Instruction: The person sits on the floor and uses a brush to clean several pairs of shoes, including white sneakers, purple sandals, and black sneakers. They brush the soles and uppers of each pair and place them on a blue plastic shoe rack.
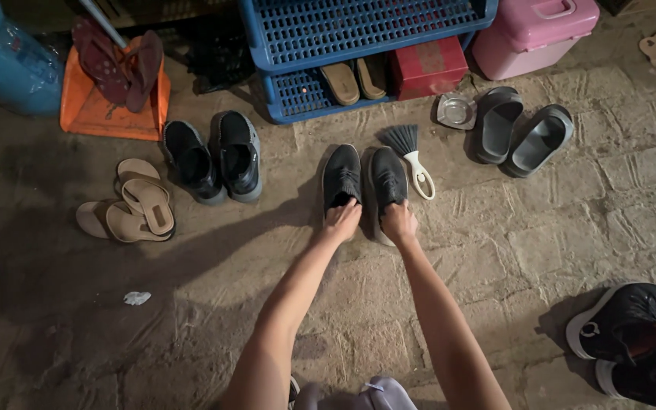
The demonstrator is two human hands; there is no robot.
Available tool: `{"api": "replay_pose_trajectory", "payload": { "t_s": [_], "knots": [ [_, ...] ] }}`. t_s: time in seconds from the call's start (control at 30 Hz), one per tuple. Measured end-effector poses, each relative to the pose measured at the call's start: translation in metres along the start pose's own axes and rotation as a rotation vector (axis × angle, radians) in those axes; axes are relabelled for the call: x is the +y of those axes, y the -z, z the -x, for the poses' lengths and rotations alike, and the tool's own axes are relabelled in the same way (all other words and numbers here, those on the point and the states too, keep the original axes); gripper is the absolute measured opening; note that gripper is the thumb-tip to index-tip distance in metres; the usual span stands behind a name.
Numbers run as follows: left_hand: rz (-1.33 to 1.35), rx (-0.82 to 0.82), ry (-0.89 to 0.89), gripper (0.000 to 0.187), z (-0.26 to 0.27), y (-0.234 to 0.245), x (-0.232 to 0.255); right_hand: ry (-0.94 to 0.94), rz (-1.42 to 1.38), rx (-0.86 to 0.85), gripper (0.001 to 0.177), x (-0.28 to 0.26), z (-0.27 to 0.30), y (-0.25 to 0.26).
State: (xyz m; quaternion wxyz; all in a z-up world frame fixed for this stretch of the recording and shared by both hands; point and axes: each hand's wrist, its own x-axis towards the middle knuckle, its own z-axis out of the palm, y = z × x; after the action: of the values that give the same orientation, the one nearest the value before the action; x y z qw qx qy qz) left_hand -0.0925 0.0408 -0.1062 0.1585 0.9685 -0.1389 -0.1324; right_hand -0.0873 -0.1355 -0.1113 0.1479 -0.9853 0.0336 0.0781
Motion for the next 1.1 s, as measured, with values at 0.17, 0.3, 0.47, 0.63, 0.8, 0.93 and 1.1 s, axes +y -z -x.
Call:
{"api": "replay_pose_trajectory", "payload": {
  "t_s": [0.17, 0.3, 0.47, 0.63, 0.8, 0.93, 1.1],
  "knots": [
    [-0.007, 0.062, 0.013, 0.02, -0.019, -0.025, 0.002, 0.043, -0.019, 0.029, 0.022, -0.03, -0.007, -0.001],
    [0.012, 0.034, 0.023, 0.019, -0.008, 0.005, 0.014, 0.047, 0.062, 0.061, 0.019, -0.032, -0.015, -0.013],
    [0.075, 0.046, 0.052, 0.018, -0.011, -0.009, 0.011, 0.062, 0.195, 0.043, 0.02, -0.037, 0.006, 0.001],
    [0.116, 0.064, 0.029, 0.022, -0.015, -0.01, 0.013, 0.102, 0.222, -0.028, 0.019, -0.032, -0.002, 0.002],
    [0.219, -0.001, -0.084, 0.027, -0.039, -0.028, -0.015, 0.115, 0.196, -0.135, 0.026, -0.032, -0.008, 0.014],
    [0.295, -0.049, -0.062, 0.026, -0.06, -0.016, -0.02, -0.013, 0.089, -0.301, 0.056, -0.048, -0.009, 0.035],
    [0.282, -0.031, 0.109, 0.028, -0.049, 0.03, -0.004, -0.244, -0.02, -0.279, 0.068, -0.092, 0.012, 0.065]
  ]
}}
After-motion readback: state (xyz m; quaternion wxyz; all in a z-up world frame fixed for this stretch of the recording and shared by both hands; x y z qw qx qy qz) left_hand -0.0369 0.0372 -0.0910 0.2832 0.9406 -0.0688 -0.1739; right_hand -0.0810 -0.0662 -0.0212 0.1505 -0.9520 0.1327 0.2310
